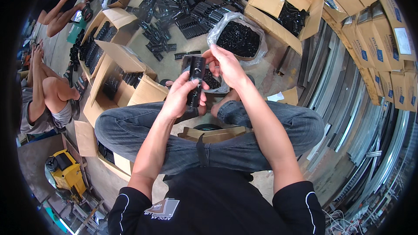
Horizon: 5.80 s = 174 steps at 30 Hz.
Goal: The person assembles small black metal components by hand while sitting on the floor among several cardboard boxes containing parts.
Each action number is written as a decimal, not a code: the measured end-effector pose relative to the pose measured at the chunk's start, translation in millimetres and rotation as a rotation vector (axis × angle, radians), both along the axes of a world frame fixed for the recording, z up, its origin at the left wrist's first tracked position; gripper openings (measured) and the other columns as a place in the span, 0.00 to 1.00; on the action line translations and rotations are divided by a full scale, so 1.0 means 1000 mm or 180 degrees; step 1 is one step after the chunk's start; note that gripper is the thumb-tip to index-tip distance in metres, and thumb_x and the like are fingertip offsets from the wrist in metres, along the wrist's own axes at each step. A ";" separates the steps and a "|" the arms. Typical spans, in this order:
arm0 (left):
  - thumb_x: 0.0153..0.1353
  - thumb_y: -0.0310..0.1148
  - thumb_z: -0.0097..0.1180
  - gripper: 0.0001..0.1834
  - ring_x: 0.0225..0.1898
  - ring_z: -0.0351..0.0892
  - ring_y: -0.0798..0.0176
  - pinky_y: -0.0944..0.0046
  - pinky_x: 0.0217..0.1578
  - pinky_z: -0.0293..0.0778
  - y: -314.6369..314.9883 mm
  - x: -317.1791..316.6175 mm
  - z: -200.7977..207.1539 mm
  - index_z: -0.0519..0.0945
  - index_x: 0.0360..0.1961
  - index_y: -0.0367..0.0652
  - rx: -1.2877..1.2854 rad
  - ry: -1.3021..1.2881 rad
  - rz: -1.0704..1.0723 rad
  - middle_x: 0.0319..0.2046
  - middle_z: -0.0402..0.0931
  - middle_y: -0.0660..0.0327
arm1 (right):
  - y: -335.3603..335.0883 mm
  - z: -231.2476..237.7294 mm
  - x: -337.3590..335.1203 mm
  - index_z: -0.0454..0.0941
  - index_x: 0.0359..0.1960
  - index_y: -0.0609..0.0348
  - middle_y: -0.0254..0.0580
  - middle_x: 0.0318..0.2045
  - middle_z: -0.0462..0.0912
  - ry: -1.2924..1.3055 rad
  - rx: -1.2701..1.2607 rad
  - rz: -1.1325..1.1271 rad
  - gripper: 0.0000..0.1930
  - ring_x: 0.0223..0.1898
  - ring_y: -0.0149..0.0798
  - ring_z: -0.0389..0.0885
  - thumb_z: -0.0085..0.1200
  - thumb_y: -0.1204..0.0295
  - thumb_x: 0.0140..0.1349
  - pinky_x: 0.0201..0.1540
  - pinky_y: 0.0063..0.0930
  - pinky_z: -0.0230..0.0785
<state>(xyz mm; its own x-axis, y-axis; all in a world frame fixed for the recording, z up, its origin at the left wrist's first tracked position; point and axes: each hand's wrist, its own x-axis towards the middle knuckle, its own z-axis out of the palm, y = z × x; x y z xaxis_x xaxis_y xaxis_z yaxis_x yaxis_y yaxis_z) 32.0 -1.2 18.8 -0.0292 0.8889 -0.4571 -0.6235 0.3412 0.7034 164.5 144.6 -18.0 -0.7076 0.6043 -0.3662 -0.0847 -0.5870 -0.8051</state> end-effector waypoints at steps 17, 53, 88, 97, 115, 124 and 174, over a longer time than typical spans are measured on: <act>0.71 0.29 0.45 0.08 0.26 0.84 0.62 0.65 0.28 0.84 -0.002 -0.024 -0.016 0.70 0.47 0.36 0.0069 -0.0071 0.0502 0.34 0.81 0.52 | -0.044 -0.134 -0.009 0.82 0.42 0.61 0.59 0.40 0.86 -0.3627 0.3230 0.2127 0.12 0.45 0.57 0.85 0.53 0.75 0.57 0.48 0.47 0.78; 0.65 0.28 0.56 0.26 0.29 0.84 0.66 0.64 0.31 0.79 -0.005 -0.002 -0.011 0.67 0.62 0.30 0.0004 0.2421 0.0662 0.31 0.83 0.53 | -0.045 0.032 -0.022 0.80 0.37 0.65 0.34 0.30 0.82 -0.0842 0.2726 -0.0164 0.07 0.30 0.23 0.78 0.63 0.82 0.57 0.33 0.20 0.72; 0.66 0.28 0.53 0.23 0.29 0.81 0.64 0.62 0.32 0.76 -0.004 -0.001 0.002 0.68 0.61 0.32 -0.0098 0.2391 0.0625 0.33 0.81 0.53 | -0.047 0.039 -0.023 0.79 0.36 0.66 0.41 0.29 0.82 -0.0869 0.3080 -0.0312 0.06 0.26 0.30 0.79 0.63 0.79 0.60 0.28 0.24 0.70; 0.67 0.26 0.53 0.25 0.24 0.79 0.73 0.69 0.26 0.79 -0.004 0.001 -0.014 0.66 0.63 0.31 0.0303 0.2906 0.0814 0.27 0.80 0.61 | -0.047 0.040 -0.023 0.77 0.37 0.66 0.42 0.32 0.78 -0.0769 0.3233 -0.0231 0.07 0.27 0.32 0.77 0.61 0.80 0.59 0.28 0.25 0.70; 0.65 0.28 0.54 0.24 0.41 0.84 0.55 0.58 0.42 0.78 -0.004 0.001 -0.009 0.69 0.61 0.32 0.0169 0.2698 0.0809 0.41 0.82 0.46 | -0.048 0.036 -0.023 0.79 0.35 0.66 0.44 0.30 0.81 -0.0811 0.3253 -0.0402 0.06 0.25 0.33 0.79 0.63 0.78 0.60 0.27 0.26 0.71; 0.64 0.28 0.55 0.24 0.44 0.84 0.53 0.58 0.45 0.77 -0.004 0.002 -0.006 0.69 0.60 0.33 0.0131 0.2742 0.0843 0.42 0.82 0.46 | -0.050 0.040 -0.026 0.77 0.34 0.64 0.45 0.28 0.78 -0.1036 0.3595 -0.0402 0.07 0.22 0.40 0.77 0.61 0.73 0.63 0.26 0.33 0.69; 0.64 0.27 0.55 0.24 0.46 0.84 0.49 0.56 0.46 0.77 -0.004 0.001 -0.003 0.69 0.61 0.34 0.0222 0.2827 0.0833 0.44 0.81 0.43 | -0.052 0.043 -0.025 0.77 0.40 0.66 0.45 0.33 0.79 -0.0919 0.3025 -0.0361 0.07 0.28 0.36 0.79 0.59 0.79 0.61 0.33 0.28 0.73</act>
